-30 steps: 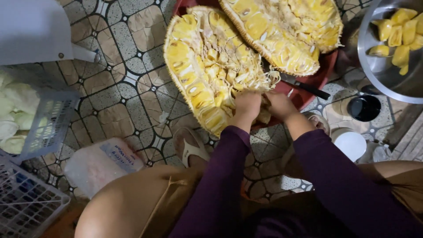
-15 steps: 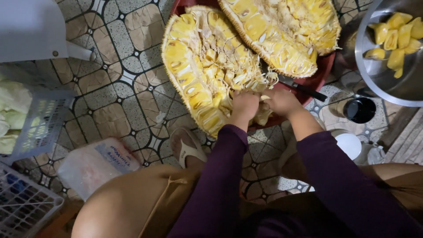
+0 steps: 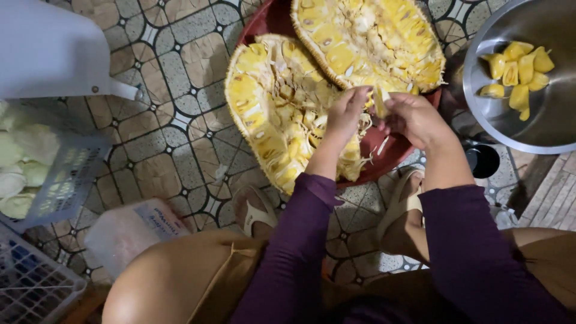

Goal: Manually extracting edible bulbs from a halved jackfruit and placing them into a metal bowl.

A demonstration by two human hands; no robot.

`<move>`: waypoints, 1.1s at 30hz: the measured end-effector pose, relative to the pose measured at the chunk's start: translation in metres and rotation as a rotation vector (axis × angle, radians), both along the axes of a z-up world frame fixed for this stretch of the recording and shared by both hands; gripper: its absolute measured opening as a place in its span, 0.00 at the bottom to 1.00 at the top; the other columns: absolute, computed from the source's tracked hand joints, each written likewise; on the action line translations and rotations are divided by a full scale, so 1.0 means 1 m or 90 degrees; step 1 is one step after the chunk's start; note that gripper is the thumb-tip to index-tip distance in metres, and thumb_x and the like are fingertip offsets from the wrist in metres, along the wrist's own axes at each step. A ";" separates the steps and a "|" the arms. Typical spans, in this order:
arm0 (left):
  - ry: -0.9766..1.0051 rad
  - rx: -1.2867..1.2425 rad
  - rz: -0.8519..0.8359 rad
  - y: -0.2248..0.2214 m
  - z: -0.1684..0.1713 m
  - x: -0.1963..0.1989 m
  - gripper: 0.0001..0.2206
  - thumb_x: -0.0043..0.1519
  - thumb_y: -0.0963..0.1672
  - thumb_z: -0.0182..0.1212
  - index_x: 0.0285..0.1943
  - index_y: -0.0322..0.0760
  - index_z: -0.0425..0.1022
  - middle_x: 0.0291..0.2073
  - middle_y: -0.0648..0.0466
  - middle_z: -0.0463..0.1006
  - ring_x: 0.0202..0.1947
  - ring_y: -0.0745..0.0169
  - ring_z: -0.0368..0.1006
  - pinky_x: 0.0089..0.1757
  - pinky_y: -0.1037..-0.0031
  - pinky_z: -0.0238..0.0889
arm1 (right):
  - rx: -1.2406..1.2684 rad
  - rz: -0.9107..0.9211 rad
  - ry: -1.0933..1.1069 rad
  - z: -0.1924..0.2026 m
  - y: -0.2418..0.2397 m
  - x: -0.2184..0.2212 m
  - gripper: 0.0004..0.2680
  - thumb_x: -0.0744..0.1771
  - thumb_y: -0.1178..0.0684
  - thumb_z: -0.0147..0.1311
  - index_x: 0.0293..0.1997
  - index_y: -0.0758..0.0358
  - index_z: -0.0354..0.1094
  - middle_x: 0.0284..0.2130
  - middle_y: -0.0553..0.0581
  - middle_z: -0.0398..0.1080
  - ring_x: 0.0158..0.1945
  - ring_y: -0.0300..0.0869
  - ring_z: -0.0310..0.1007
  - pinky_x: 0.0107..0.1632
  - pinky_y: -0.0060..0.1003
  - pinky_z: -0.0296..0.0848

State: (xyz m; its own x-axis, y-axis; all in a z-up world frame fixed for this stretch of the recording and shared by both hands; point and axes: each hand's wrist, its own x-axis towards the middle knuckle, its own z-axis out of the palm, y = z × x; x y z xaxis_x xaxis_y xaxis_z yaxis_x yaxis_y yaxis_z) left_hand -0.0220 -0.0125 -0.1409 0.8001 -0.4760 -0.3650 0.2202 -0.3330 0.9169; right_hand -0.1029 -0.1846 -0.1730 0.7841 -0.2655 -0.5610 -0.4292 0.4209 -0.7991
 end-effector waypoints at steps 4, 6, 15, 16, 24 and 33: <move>-0.046 -0.262 0.024 -0.016 -0.016 0.008 0.12 0.65 0.48 0.65 0.55 0.47 0.80 0.39 0.54 0.82 0.33 0.65 0.80 0.35 0.75 0.75 | -0.058 -0.064 -0.116 0.011 0.000 0.005 0.06 0.72 0.60 0.52 0.55 0.63 0.68 0.33 0.58 0.73 0.26 0.48 0.78 0.26 0.43 0.81; -0.028 -0.310 0.024 -0.020 -0.007 0.007 0.13 0.64 0.45 0.67 0.56 0.43 0.79 0.38 0.53 0.81 0.31 0.66 0.80 0.33 0.76 0.75 | -0.091 -0.078 -0.167 0.022 0.006 0.008 0.09 0.72 0.61 0.53 0.60 0.65 0.65 0.34 0.60 0.72 0.25 0.51 0.77 0.26 0.45 0.81; -0.314 0.008 0.084 -0.025 0.003 0.004 0.07 0.58 0.48 0.64 0.42 0.49 0.82 0.33 0.60 0.81 0.33 0.61 0.82 0.39 0.69 0.77 | -0.461 -0.028 -0.153 0.056 0.019 0.017 0.07 0.69 0.55 0.66 0.49 0.62 0.74 0.33 0.53 0.75 0.32 0.33 0.74 0.32 0.26 0.74; -0.346 0.045 0.031 -0.024 0.008 0.003 0.07 0.60 0.47 0.63 0.44 0.51 0.83 0.35 0.60 0.81 0.36 0.59 0.82 0.42 0.68 0.77 | -0.493 -0.030 -0.152 0.052 0.015 0.016 0.06 0.70 0.55 0.66 0.48 0.62 0.74 0.32 0.53 0.75 0.30 0.33 0.74 0.30 0.25 0.73; -0.332 0.004 -0.018 -0.016 0.034 0.003 0.09 0.60 0.46 0.64 0.47 0.46 0.83 0.39 0.54 0.83 0.46 0.51 0.80 0.44 0.66 0.77 | -0.615 -0.016 -0.151 0.065 0.019 0.017 0.03 0.72 0.59 0.56 0.43 0.60 0.76 0.25 0.51 0.75 0.25 0.36 0.75 0.29 0.27 0.74; -0.257 -0.060 -0.011 -0.019 0.042 -0.001 0.10 0.61 0.48 0.64 0.47 0.47 0.83 0.40 0.54 0.85 0.48 0.52 0.80 0.45 0.64 0.77 | -0.532 -0.095 -0.148 0.059 0.012 0.015 0.05 0.69 0.62 0.50 0.38 0.64 0.73 0.20 0.57 0.71 0.21 0.42 0.74 0.28 0.33 0.76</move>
State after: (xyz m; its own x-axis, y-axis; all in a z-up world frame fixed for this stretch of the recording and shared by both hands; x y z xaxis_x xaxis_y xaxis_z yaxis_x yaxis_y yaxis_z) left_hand -0.0225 -0.0315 -0.0986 0.8618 -0.5068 0.0222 -0.1679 -0.2435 0.9553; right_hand -0.0883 -0.1730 -0.1136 0.7787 -0.6266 0.0321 -0.2047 -0.3021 -0.9311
